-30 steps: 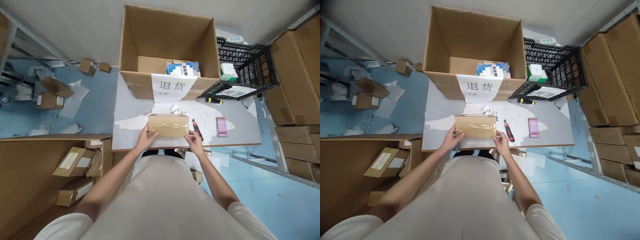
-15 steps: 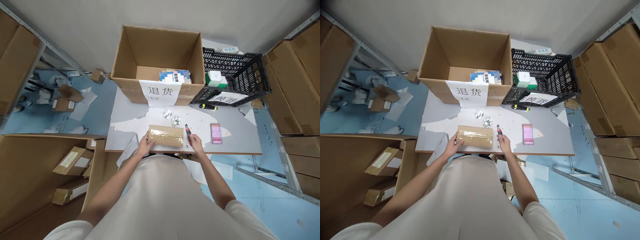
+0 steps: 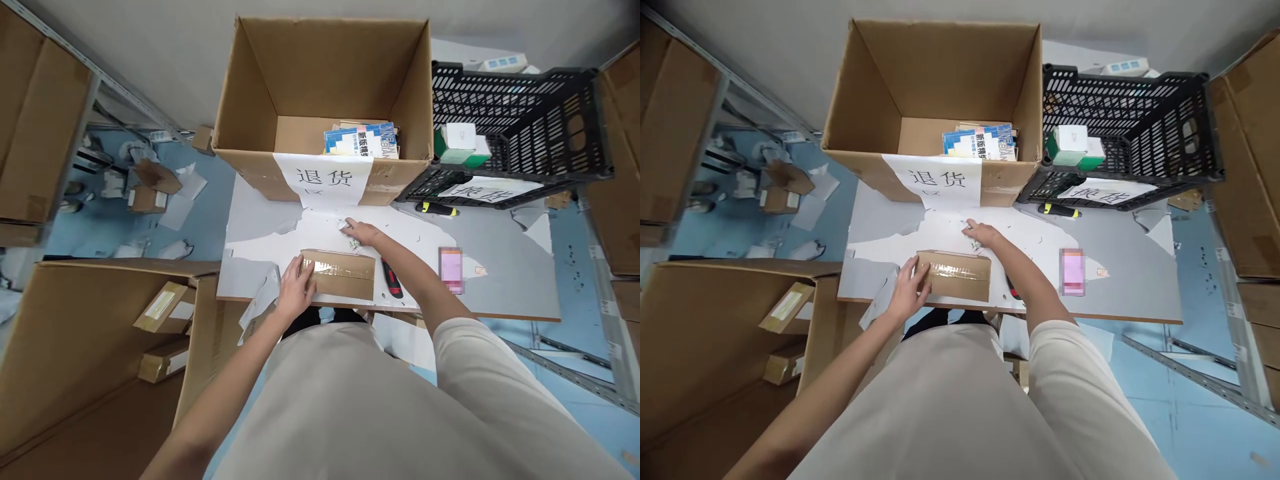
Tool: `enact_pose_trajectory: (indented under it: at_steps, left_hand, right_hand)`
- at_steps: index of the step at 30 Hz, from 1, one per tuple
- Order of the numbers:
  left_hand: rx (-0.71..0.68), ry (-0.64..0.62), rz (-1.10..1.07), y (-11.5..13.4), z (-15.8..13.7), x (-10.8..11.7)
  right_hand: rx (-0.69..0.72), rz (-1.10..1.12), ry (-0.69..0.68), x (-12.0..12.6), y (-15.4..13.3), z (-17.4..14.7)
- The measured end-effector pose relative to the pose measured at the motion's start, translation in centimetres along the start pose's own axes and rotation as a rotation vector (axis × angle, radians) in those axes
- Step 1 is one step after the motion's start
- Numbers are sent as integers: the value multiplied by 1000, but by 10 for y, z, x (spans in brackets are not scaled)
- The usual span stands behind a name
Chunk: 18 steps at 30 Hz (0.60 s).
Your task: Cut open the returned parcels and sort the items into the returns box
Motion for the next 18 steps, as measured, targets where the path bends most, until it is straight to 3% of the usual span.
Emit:
enact_pose_trajectory:
  at_steps: [5,7,9,11,13,15,18]
  left_hand:
    - [-46,-29,225,22,13,-2]
    - [-84,-15,260,41,19,-5]
    - [-157,-48,162,68,24,-17]
    - [-213,-194,-51,99,28,-45]
    - [-191,-454,-302,124,23,-90]
    - [-83,-749,-476,139,4,-147]
    - [103,-1047,-413,136,-50,-228]
  right_hand:
    - [-170,20,214,14,7,-51]
    - [-230,123,483,32,-2,-83]
    - [-247,340,828,46,-19,-128]
    - [-235,612,1076,40,-43,-178]
    - [-264,854,1213,12,-71,-227]
    - [-363,992,1328,-33,-98,-278]
    - [-788,918,1529,-126,-136,-365]
Point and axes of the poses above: each hand's wrist, its own z-axis towards the middle knuckle, its own x-axis out of the back of the hand, y = z × x, the point moved 7 cm from there along z, towards the middle knuckle, and after that the axes turned 12 degrees about x, right-handed, at the moved point
